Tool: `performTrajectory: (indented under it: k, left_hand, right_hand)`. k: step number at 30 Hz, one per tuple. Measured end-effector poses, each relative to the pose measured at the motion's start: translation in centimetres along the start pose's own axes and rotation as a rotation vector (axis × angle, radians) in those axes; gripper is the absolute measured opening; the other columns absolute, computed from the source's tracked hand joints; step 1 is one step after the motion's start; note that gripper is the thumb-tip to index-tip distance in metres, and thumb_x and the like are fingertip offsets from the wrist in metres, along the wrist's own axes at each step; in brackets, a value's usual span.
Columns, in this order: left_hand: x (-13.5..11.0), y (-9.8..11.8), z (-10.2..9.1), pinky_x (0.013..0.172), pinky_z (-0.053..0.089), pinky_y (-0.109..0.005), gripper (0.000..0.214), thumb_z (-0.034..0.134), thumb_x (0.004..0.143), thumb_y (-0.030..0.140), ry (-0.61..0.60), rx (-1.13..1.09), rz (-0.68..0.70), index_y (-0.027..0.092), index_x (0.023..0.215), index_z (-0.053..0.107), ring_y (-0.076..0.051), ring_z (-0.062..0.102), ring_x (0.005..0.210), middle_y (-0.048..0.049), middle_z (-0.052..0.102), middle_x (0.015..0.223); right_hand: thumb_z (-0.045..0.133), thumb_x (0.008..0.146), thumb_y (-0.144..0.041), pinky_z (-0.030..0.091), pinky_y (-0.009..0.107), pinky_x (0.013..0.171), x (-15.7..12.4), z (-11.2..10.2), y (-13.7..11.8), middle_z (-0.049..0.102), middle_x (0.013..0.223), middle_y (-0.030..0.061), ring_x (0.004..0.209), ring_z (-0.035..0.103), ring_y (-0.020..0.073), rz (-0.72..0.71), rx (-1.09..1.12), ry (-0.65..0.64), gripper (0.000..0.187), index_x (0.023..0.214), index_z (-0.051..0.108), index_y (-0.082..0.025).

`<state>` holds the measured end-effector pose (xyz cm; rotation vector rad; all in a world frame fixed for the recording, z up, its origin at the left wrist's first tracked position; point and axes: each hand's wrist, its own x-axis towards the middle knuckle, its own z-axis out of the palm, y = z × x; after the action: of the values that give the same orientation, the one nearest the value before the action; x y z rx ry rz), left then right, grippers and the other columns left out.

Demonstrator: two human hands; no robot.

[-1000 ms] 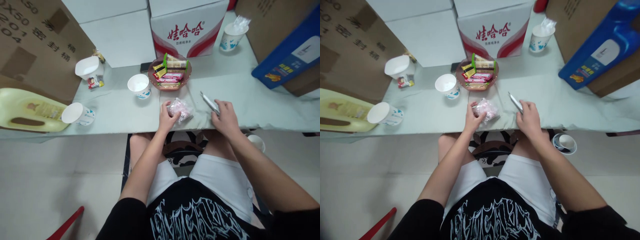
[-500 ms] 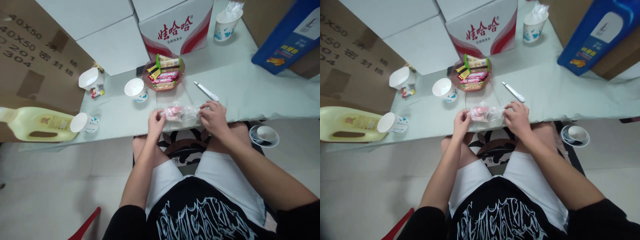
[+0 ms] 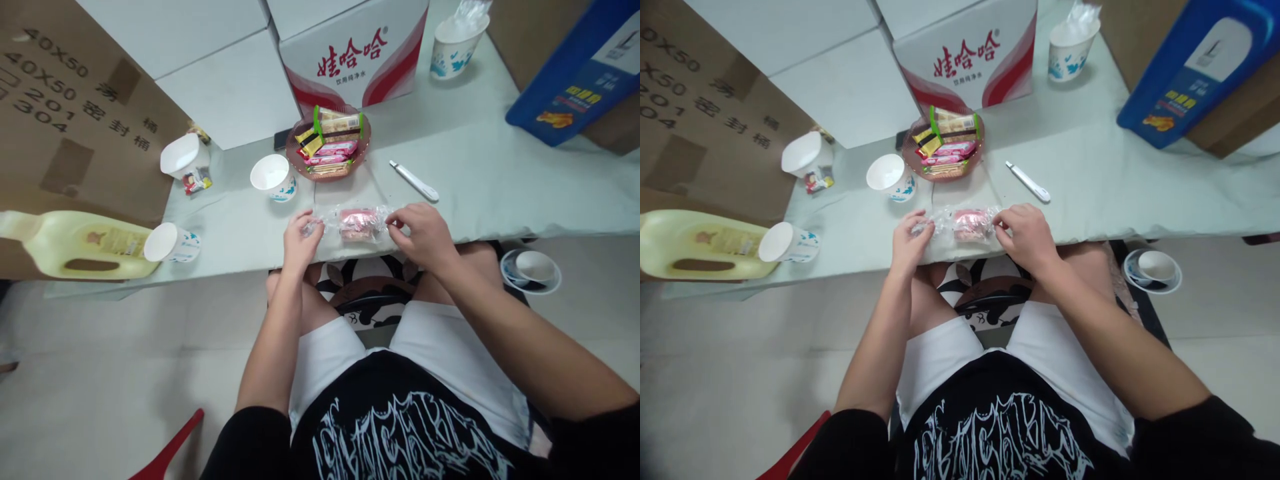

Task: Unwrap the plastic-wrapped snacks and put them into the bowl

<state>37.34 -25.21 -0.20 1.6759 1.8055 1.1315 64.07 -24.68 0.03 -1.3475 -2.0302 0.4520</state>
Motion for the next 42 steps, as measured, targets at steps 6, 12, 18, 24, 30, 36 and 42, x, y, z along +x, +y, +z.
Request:
performTrajectory:
  k: [6, 12, 18, 24, 30, 36, 42]
  left_hand:
    - [-2.6, -0.8, -3.0, 0.113, 0.045, -0.047, 0.009, 0.071, 0.078, 0.032, 0.001, -0.036, 0.128, 0.023, 0.078, 0.073, -0.029, 0.053, 0.133, -0.0094, 0.057, 0.132]
    - [-6.3, -0.2, -4.7, 0.096, 0.056, -0.044, 0.006, 0.070, 0.074, 0.027, -0.313, -0.064, 0.086, 0.023, 0.072, 0.073, -0.030, 0.061, 0.122, -0.0123, 0.062, 0.127]
    - [-5.1, -1.1, -4.0, 0.067, 0.055, -0.031, 0.025, 0.069, 0.081, 0.041, 0.002, -0.156, -0.237, 0.021, 0.096, 0.071, -0.022, 0.065, 0.093, -0.0114, 0.066, 0.113]
    - [-2.1, 0.2, -1.5, 0.055, 0.042, -0.028, 0.023, 0.081, 0.070, 0.037, -0.224, -0.025, -0.396, 0.019, 0.072, 0.066, -0.016, 0.054, 0.058, -0.0017, 0.059, 0.061]
    - [-1.2, 3.4, 0.3, 0.071, 0.053, -0.029, 0.020, 0.069, 0.078, 0.037, -0.326, -0.559, -0.326, 0.019, 0.076, 0.060, -0.019, 0.067, 0.084, -0.0053, 0.072, 0.094]
    - [-0.5, 2.9, 0.4, 0.064, 0.052, -0.030, 0.030, 0.067, 0.076, 0.044, -0.344, -0.807, -0.413, 0.021, 0.079, 0.048, -0.026, 0.071, 0.099, -0.0106, 0.073, 0.111]
    - [1.2, -0.7, 1.2, 0.046, 0.031, -0.022, 0.020, 0.061, 0.068, 0.032, -0.041, -0.743, -0.426, 0.021, 0.069, 0.044, -0.011, 0.053, 0.055, -0.0017, 0.069, 0.077]
  right_hand:
    - [0.058, 0.084, -0.030, 0.052, 0.047, 0.094, -1.2, -0.6, -0.1, 0.060, 0.125, 0.0145, 0.110, 0.064, 0.0308, 0.011, 0.056, 0.069, 0.040, 0.124, 0.062, -0.022]
    - [0.055, 0.088, -0.028, 0.037, 0.054, 0.111, -1.0, -0.6, -1.8, 0.068, 0.129, 0.0118, 0.133, 0.054, 0.0355, -0.172, -0.034, -0.179, 0.058, 0.146, 0.049, -0.024]
    - [0.043, 0.097, -0.038, 0.043, 0.033, 0.061, -1.8, -0.7, -3.4, 0.075, 0.079, 0.0029, 0.069, 0.067, 0.0251, -0.079, -0.108, -0.537, 0.049, 0.143, 0.056, -0.028]
    - [0.042, 0.099, -0.030, 0.050, 0.040, 0.080, -0.4, 0.6, -4.5, 0.074, 0.105, 0.0132, 0.100, 0.066, 0.0306, -0.071, -0.186, -0.172, 0.034, 0.105, 0.074, -0.021]
    - [0.066, 0.083, -0.035, 0.052, 0.045, 0.088, 2.2, 2.2, -5.4, 0.066, 0.128, 0.0179, 0.113, 0.063, 0.0356, -0.043, -0.247, -0.315, 0.054, 0.133, 0.057, -0.016]
    - [0.073, 0.076, -0.031, 0.054, 0.044, 0.085, 3.1, 2.3, -3.8, 0.066, 0.133, 0.0144, 0.114, 0.065, 0.0353, 0.040, -0.261, -0.383, 0.070, 0.142, 0.051, -0.025]
    - [0.070, 0.080, -0.047, 0.049, 0.045, 0.105, 4.9, 1.8, -1.9, 0.059, 0.144, 0.0211, 0.129, 0.058, 0.0357, 0.190, -0.036, -0.514, 0.076, 0.145, 0.051, -0.012]
